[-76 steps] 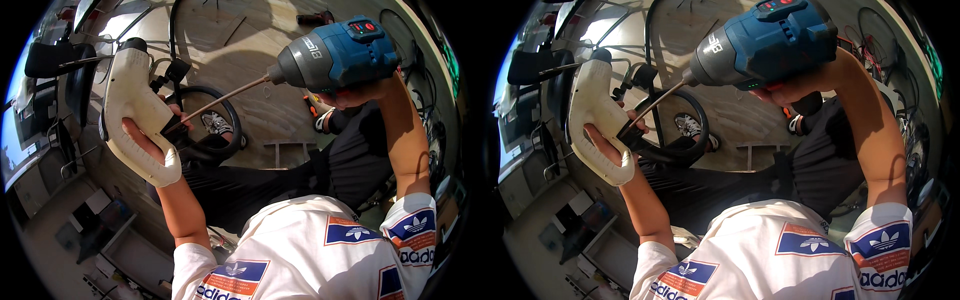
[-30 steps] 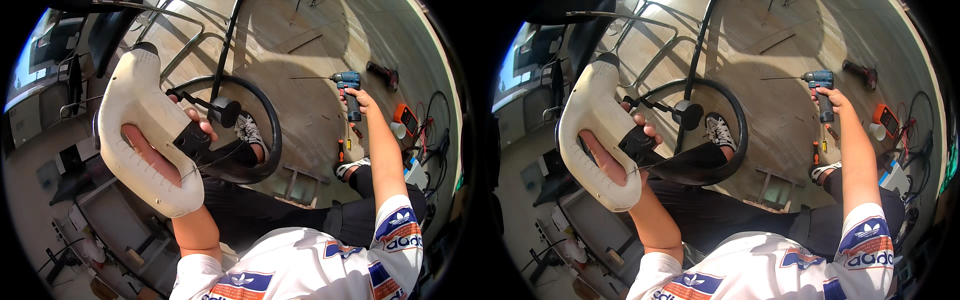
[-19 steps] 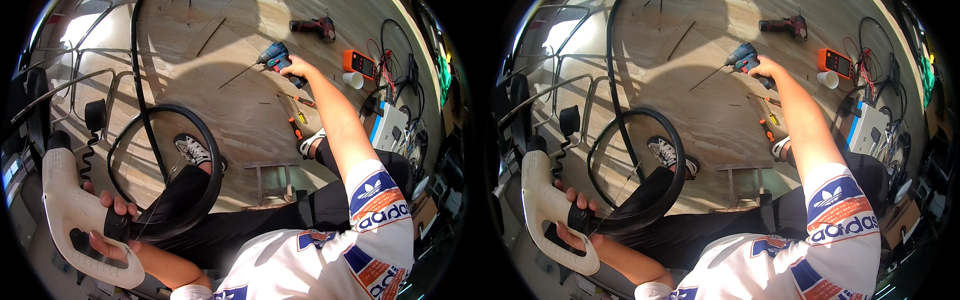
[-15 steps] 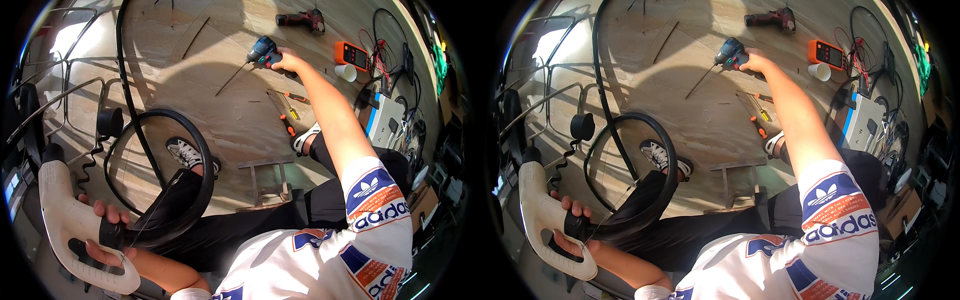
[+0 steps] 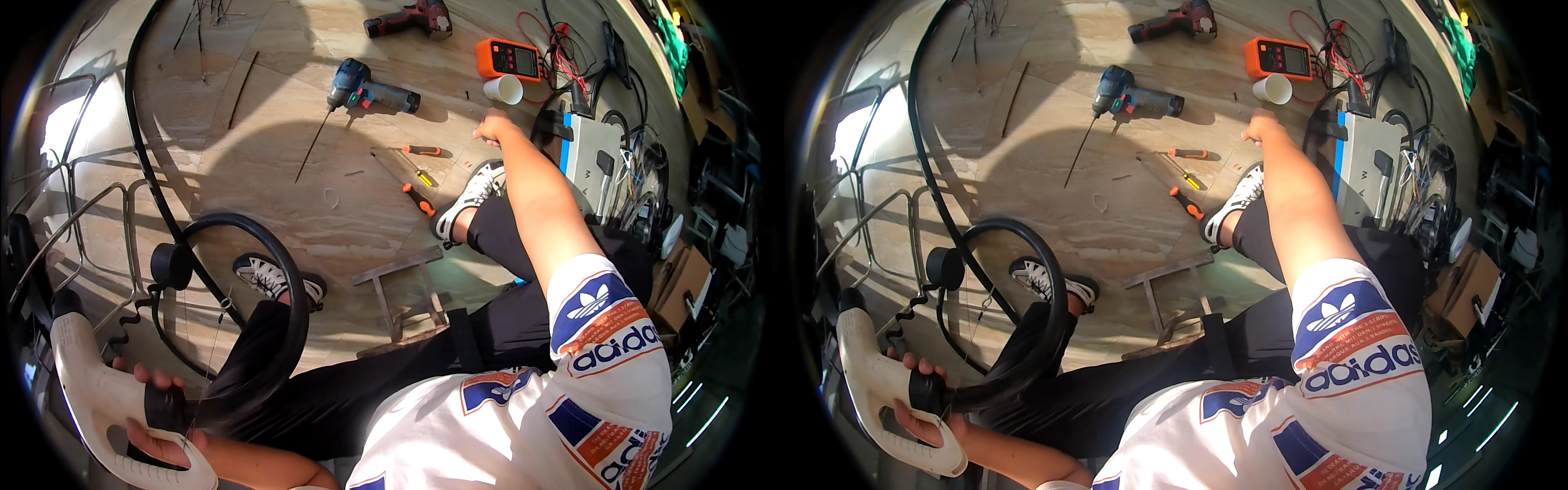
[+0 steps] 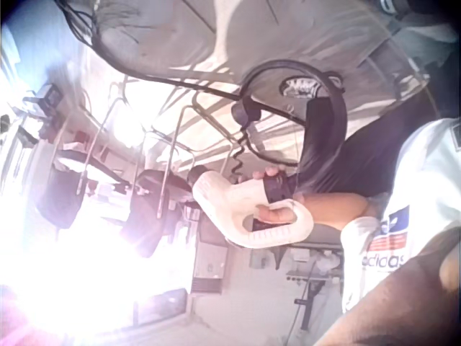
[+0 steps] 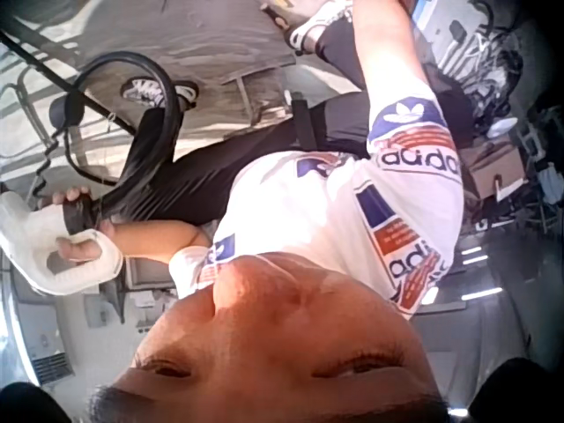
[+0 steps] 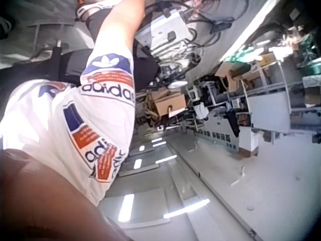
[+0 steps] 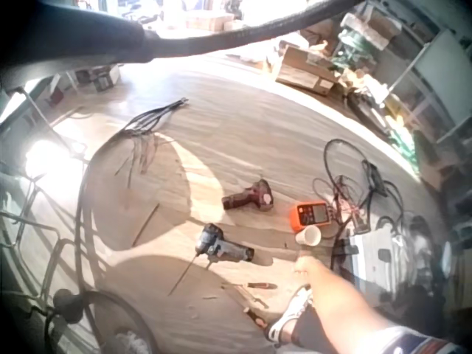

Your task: The person disassembles an EV charger handle by removing screws with a screwdriver and a power drill. They take apart the white plastic housing and remove internal components.

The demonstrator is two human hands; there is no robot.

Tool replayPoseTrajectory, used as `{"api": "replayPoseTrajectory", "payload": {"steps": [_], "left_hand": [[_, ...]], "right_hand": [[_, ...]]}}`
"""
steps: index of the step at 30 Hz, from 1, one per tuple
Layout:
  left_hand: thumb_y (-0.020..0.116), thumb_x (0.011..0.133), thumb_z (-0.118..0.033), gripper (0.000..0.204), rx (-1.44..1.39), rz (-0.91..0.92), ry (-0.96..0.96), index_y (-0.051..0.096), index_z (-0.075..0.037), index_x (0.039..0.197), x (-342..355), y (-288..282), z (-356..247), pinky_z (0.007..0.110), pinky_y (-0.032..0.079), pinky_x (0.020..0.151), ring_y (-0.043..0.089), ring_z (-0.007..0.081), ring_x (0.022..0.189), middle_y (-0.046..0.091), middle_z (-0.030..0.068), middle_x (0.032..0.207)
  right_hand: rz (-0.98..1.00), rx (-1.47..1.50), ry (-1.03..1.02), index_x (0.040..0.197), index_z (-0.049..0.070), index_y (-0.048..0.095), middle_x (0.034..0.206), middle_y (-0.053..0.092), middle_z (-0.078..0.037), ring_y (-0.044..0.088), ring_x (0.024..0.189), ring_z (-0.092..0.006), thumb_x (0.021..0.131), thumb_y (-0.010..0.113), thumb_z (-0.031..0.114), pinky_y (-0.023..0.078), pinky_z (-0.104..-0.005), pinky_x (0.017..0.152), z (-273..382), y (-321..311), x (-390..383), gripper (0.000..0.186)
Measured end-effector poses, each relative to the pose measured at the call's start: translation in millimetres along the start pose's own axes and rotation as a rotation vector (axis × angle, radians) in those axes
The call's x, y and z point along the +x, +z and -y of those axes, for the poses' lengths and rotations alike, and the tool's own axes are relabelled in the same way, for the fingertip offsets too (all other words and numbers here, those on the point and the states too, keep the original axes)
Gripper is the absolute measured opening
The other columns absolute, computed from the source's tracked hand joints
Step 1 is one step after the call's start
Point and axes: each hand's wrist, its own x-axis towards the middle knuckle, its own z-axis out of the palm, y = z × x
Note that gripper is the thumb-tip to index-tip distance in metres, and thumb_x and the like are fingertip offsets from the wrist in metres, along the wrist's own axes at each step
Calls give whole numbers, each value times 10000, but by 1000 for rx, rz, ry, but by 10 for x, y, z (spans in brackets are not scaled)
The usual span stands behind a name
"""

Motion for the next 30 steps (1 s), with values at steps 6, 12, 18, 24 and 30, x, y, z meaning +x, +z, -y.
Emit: {"api": "replayPoseTrajectory", "payload": {"steps": [6, 12, 18, 24, 30], "left_hand": [[528, 961, -357, 711, 9, -127, 49, 244, 24, 1490, 43, -7, 0, 424, 562, 886, 624, 311, 1056, 549, 198, 1230], [569, 935, -418, 599, 150, -376, 94, 457, 42, 1302, 96, 28, 25, 393, 602, 701, 705, 292, 827, 666, 179, 1012], [726, 820, -270, 576, 152, -510, 190, 495, 22, 1259, 128, 11, 30, 362, 571, 718, 674, 262, 794, 643, 150, 988], [793, 811, -257, 570, 309, -504, 302, 539, -32, 1270, 125, -57, 53, 344, 492, 772, 574, 180, 914, 595, 67, 1059], [784, 842, -274, 553, 144, -405, 147, 528, 17, 1236, -360, -213, 125, 355, 501, 702, 588, 183, 855, 593, 82, 976]], "right_hand": [[-471, -173, -99, 942, 68, 696, 1016, 717, -137, 667, 1024, -344, 779, 777, 179, 540, -433, 884, -269, 545, 393, 213], [-530, -177, -223, 973, 21, 683, 1066, 672, -254, 650, 1000, -426, 831, 682, 216, 531, -494, 877, -199, 538, 327, 242], [-607, -33, -325, 1056, -25, 623, 1038, 682, -260, 682, 961, -399, 857, 643, 255, 537, -479, 883, 770, 288, -293, 345], [176, 733, -730, 998, 41, 473, 881, 687, -161, 718, 694, -236, 971, 451, 218, 580, -338, 564, 2492, 300, -2092, 180], [825, 967, -1151, 995, 64, 459, 1030, 688, -176, 679, 988, -255, 988, 470, 162, 545, -388, 882, 2739, 1024, -4637, 99]]}}
